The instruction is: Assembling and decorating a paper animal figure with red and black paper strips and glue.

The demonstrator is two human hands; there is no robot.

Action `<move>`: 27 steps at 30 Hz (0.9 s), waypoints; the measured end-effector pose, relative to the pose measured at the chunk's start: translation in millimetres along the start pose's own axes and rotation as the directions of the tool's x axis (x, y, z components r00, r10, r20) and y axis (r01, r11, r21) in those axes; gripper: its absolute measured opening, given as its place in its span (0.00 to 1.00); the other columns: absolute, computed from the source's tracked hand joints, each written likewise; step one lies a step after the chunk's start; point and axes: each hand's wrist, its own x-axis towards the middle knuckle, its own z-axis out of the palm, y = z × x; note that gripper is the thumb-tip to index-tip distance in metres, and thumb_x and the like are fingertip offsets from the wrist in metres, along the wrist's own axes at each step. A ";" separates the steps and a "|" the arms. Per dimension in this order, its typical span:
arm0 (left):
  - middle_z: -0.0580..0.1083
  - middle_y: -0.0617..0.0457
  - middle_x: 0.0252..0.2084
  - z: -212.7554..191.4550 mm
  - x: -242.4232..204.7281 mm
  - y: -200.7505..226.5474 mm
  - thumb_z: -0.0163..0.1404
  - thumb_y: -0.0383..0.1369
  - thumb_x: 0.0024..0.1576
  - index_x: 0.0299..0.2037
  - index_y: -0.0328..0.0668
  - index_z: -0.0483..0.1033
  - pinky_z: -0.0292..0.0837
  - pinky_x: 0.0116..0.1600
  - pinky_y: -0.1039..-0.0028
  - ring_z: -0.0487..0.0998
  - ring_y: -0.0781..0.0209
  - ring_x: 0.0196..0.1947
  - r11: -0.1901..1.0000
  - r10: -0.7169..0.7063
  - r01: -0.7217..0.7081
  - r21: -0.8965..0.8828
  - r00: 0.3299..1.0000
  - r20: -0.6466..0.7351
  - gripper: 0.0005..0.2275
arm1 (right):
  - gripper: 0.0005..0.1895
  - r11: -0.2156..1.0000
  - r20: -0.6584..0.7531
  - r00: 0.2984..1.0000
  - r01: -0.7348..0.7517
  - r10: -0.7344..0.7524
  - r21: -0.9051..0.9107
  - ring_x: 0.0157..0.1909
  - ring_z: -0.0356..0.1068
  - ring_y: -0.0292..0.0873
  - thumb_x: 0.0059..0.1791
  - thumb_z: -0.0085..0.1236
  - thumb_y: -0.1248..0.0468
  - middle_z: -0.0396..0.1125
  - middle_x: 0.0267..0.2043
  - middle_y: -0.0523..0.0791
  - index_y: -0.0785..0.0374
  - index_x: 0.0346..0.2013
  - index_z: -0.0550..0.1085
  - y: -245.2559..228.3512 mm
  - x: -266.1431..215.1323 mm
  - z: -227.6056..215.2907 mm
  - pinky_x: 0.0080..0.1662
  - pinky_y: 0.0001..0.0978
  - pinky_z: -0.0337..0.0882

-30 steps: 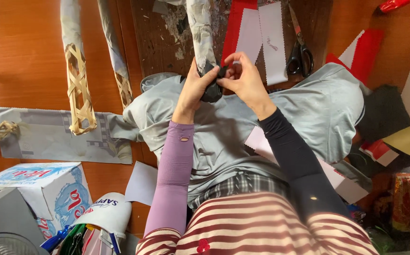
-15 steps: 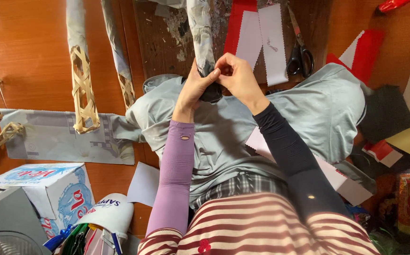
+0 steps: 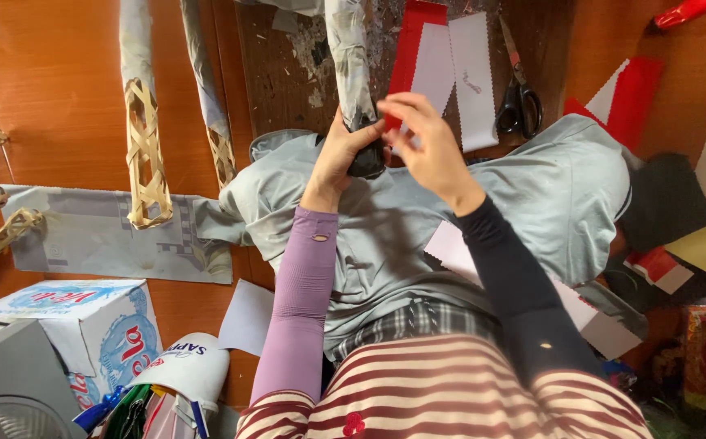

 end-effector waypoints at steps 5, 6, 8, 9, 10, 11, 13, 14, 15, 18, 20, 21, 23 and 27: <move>0.75 0.50 0.33 -5.2 5.0 -4.3 0.59 0.25 0.58 0.58 0.37 0.64 0.79 0.36 0.68 0.79 0.59 0.29 1.000 -0.008 0.007 -0.023 1.000 -0.025 0.21 | 0.39 0.928 -0.071 0.944 0.299 -0.321 -0.224 0.68 0.57 0.57 0.48 0.64 0.70 0.55 0.69 0.56 0.71 0.70 0.58 16.3 -15.5 19.1 0.63 0.47 0.62; 0.75 0.49 0.32 -4.0 3.2 -4.6 0.58 0.26 0.58 0.58 0.37 0.64 0.78 0.34 0.67 0.79 0.58 0.27 0.999 -0.028 0.027 -0.036 0.999 -0.029 0.20 | 0.38 0.988 -0.104 0.985 0.145 -0.139 0.047 0.70 0.58 0.50 0.50 0.59 0.70 0.55 0.70 0.52 0.64 0.72 0.54 22.9 -20.0 20.9 0.60 0.38 0.66; 0.75 0.48 0.31 -1.2 1.2 -2.9 0.58 0.26 0.59 0.58 0.37 0.64 0.78 0.32 0.67 0.79 0.57 0.26 0.997 -0.052 0.050 -0.052 0.998 -0.029 0.19 | 0.38 0.950 -0.090 0.995 -0.022 0.052 0.312 0.71 0.58 0.44 0.53 0.55 0.70 0.55 0.70 0.48 0.58 0.75 0.51 30.2 -34.7 11.7 0.57 0.29 0.70; 0.75 0.47 0.31 0.4 0.8 -0.6 0.57 0.27 0.59 0.57 0.38 0.63 0.78 0.31 0.65 0.79 0.56 0.25 0.995 -0.068 0.065 -0.071 0.997 -0.031 0.19 | 0.28 0.991 -0.112 0.991 -0.059 0.073 0.123 0.62 0.64 0.45 0.53 0.57 0.70 0.61 0.62 0.48 0.61 0.67 0.61 30.4 -45.0 0.7 0.54 0.31 0.71; 0.75 0.46 0.30 2.5 0.9 2.0 0.57 0.27 0.59 0.57 0.38 0.62 0.78 0.30 0.64 0.79 0.55 0.24 0.993 -0.081 0.078 -0.091 0.996 -0.034 0.19 | 0.19 0.993 -0.136 0.987 -0.098 0.088 -0.071 0.53 0.70 0.46 0.52 0.60 0.70 0.66 0.53 0.48 0.64 0.59 0.71 30.5 -54.6 -11.1 0.51 0.32 0.72; 0.75 0.46 0.30 3.0 0.9 1.2 0.57 0.27 0.59 0.57 0.38 0.62 0.78 0.30 0.64 0.79 0.55 0.24 0.992 -0.081 0.078 -0.094 0.996 -0.029 0.19 | 0.19 0.992 -0.138 0.986 -0.100 0.089 -0.075 0.53 0.70 0.46 0.52 0.60 0.70 0.66 0.53 0.48 0.64 0.59 0.71 39.7 -72.1 -23.1 0.51 0.32 0.72; 0.75 0.45 0.30 3.5 1.6 0.7 0.56 0.27 0.59 0.56 0.40 0.60 0.79 0.29 0.62 0.79 0.54 0.24 0.991 -0.092 0.088 -0.096 0.995 -0.033 0.19 | 0.09 0.898 -0.140 0.984 -0.161 0.113 -0.409 0.38 0.74 0.51 0.47 0.64 0.67 0.73 0.37 0.49 0.65 0.41 0.77 57.6 -105.9 -46.9 0.40 0.40 0.71; 0.75 0.45 0.30 4.2 2.0 0.7 0.56 0.27 0.59 0.56 0.40 0.60 0.79 0.29 0.62 0.79 0.54 0.24 0.991 -0.087 0.084 -0.101 0.996 -0.030 0.19 | 0.09 0.896 -0.140 0.984 -0.159 0.110 -0.415 0.38 0.74 0.51 0.47 0.64 0.67 0.73 0.37 0.49 0.65 0.41 0.77 54.1 -119.6 -53.6 0.40 0.40 0.71; 0.75 0.45 0.30 5.2 2.4 0.7 0.56 0.27 0.59 0.56 0.41 0.60 0.79 0.28 0.62 0.79 0.55 0.24 0.992 -0.088 0.085 -0.088 0.996 -0.034 0.20 | 0.09 0.791 -0.058 0.967 -0.235 0.246 -0.565 0.38 0.74 0.53 0.49 0.65 0.62 0.73 0.36 0.50 0.63 0.40 0.77 50.5 -133.4 -60.5 0.41 0.42 0.71; 0.75 0.46 0.31 3.4 2.7 -2.0 0.56 0.27 0.59 0.56 0.41 0.60 0.79 0.28 0.62 0.79 0.55 0.24 0.995 -0.078 0.075 -0.067 0.996 -0.038 0.20 | 0.23 0.668 0.089 0.914 -0.221 0.397 -0.711 0.36 0.73 0.57 0.43 0.69 0.56 0.74 0.33 0.51 0.61 0.49 0.75 38.8 -159.9 -64.7 0.39 0.48 0.70; 0.75 0.46 0.31 4.3 2.0 -2.2 0.57 0.26 0.59 0.56 0.40 0.60 0.79 0.29 0.62 0.79 0.56 0.24 0.996 -0.065 0.063 -0.057 0.997 -0.034 0.20 | 0.39 0.679 0.176 0.898 -0.164 0.403 -0.715 0.35 0.72 0.59 0.35 0.72 0.56 0.74 0.31 0.52 0.61 0.59 0.72 42.7 -172.3 -60.0 0.37 0.51 0.69; 0.74 0.47 0.31 6.7 1.1 -1.2 0.57 0.26 0.59 0.56 0.39 0.60 0.79 0.29 0.62 0.79 0.56 0.24 0.997 -0.056 0.055 -0.045 0.998 -0.020 0.20 | 0.35 0.765 0.105 0.915 -0.257 0.389 -0.591 0.34 0.73 0.58 0.36 0.69 0.59 0.74 0.30 0.52 0.61 0.57 0.72 50.7 -178.2 -56.9 0.36 0.48 0.70; 0.74 0.47 0.31 12.2 0.3 1.1 0.57 0.26 0.59 0.56 0.39 0.60 0.79 0.30 0.63 0.79 0.57 0.25 0.999 -0.036 0.036 -0.032 0.999 0.001 0.20 | 0.31 0.833 0.026 0.927 -0.323 0.373 -0.449 0.33 0.74 0.56 0.37 0.66 0.62 0.73 0.29 0.52 0.61 0.55 0.71 65.4 -184.6 -58.2 0.36 0.46 0.70; 0.74 0.49 0.32 19.3 -4.9 0.1 0.56 0.25 0.59 0.57 0.39 0.60 0.78 0.30 0.67 0.78 0.58 0.24 0.996 -0.071 0.068 0.055 0.996 0.059 0.20 | 0.14 0.772 -0.129 0.860 -0.502 0.494 -0.390 0.35 0.75 0.55 0.48 0.63 0.60 0.74 0.33 0.53 0.62 0.46 0.76 84.6 -187.2 -76.0 0.38 0.40 0.72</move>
